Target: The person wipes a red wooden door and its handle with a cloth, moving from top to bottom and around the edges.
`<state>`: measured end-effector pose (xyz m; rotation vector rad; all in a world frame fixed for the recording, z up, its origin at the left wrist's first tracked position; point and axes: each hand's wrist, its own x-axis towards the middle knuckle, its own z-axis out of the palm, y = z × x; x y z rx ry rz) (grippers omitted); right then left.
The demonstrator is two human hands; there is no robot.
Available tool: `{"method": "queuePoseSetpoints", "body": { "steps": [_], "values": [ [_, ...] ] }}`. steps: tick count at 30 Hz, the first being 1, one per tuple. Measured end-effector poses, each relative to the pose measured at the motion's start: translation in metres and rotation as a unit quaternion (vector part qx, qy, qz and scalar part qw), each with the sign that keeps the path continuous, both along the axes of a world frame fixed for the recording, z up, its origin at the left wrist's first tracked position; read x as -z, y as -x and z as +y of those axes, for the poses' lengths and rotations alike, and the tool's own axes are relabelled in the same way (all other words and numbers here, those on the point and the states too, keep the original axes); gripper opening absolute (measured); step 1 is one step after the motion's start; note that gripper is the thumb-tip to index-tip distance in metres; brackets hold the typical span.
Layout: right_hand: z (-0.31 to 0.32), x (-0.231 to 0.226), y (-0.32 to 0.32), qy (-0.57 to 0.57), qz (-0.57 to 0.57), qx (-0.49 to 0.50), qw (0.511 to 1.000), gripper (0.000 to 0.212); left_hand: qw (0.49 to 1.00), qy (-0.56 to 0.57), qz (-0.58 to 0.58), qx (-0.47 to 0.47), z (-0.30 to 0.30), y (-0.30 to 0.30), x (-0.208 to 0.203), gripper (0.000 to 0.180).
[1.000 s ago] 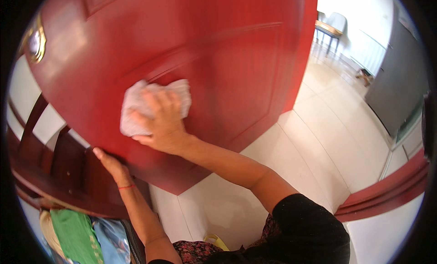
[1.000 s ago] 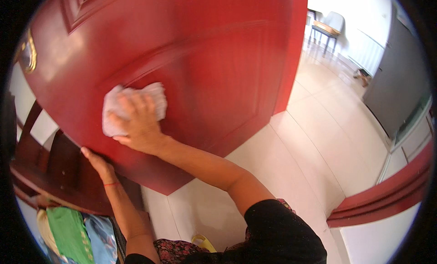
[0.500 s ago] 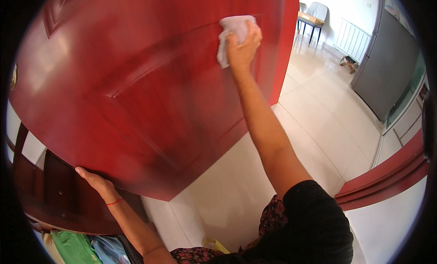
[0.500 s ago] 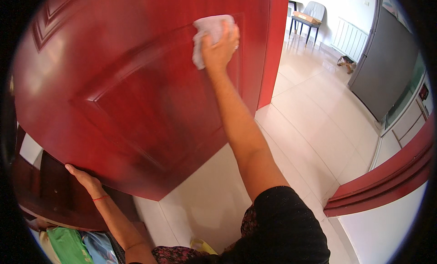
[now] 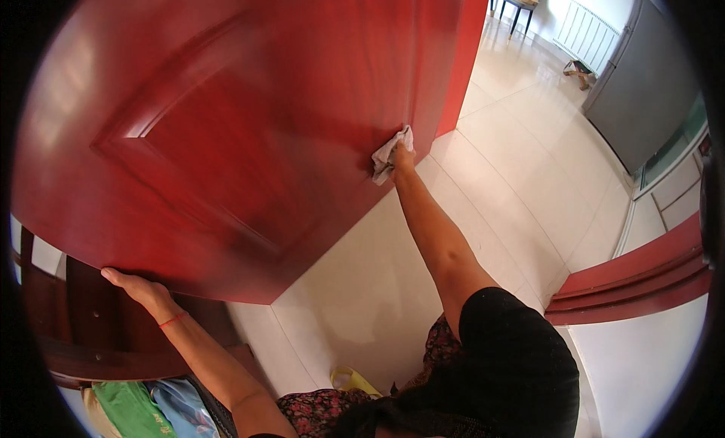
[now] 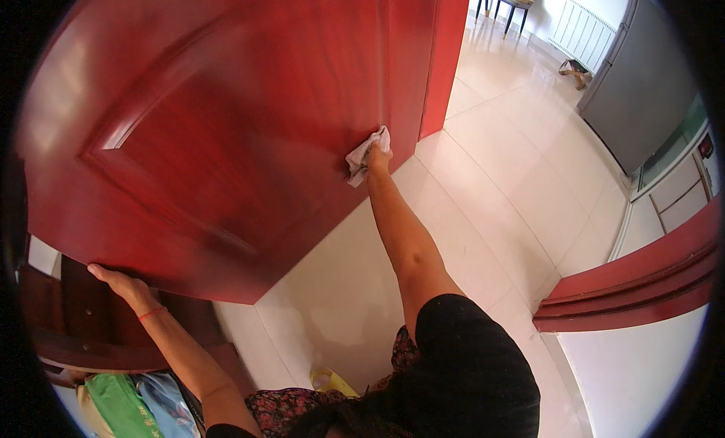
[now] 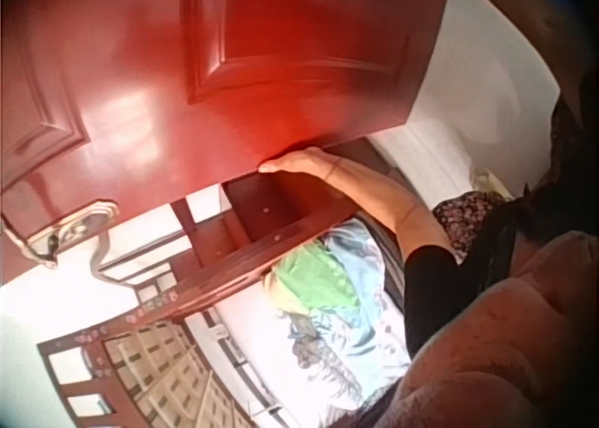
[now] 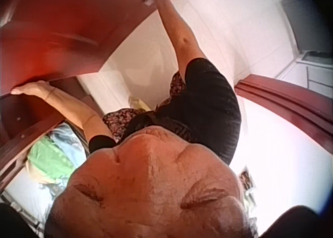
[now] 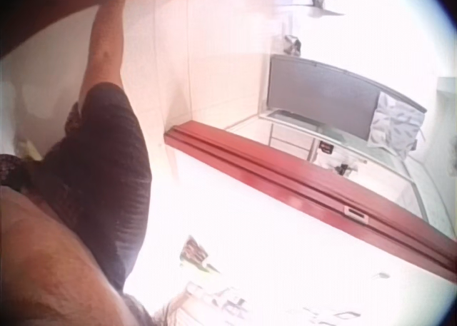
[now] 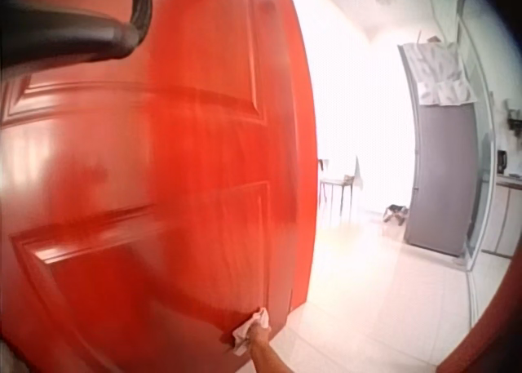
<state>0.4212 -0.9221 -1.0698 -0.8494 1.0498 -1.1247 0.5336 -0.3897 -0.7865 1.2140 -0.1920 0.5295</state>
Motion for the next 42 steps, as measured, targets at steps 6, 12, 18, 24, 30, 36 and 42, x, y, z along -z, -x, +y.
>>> {"method": "queuePoseSetpoints", "body": {
  "steps": [6, 12, 18, 24, 30, 36, 42],
  "values": [
    [0.034, -0.055, -0.016, -0.100, -0.084, 0.045, 0.990, 0.039, 1.000, 0.016, 0.005, 0.016, 0.014, -0.003, 0.007, 0.080],
    [0.089, -0.206, 0.017, 0.235, -0.104, -0.005, 0.966, 0.057, 0.999, 0.024, -0.020, 0.018, 0.015, -0.003, 0.007, 0.077],
    [0.215, -0.320, 0.004, 0.602, 0.065, 0.043, 0.795, 0.071, 0.996, 0.057, -0.012, 0.062, 0.028, -0.009, 0.009, 0.069],
    [0.282, -0.393, -0.016, 0.894, 0.024, 0.014, 0.447, 0.074, 0.994, 0.049, -0.018, 0.099, 0.036, -0.025, 0.027, 0.067],
    [0.152, -0.460, -0.005, 0.829, 0.078, 0.195, 0.518, 0.067, 0.991, 0.105, -0.005, 0.086, 0.023, -0.026, 0.033, 0.067],
    [-0.023, -0.503, 0.021, 0.595, 0.114, 0.185, 0.774, 0.062, 0.997, 0.073, 0.008, 0.037, 0.026, -0.013, 0.020, 0.068],
    [-0.080, -0.506, 0.026, 0.410, 0.133, 0.214, 0.877, 0.063, 0.997, 0.065, 0.036, 0.008, 0.015, -0.020, 0.025, 0.073]
  ]
}}
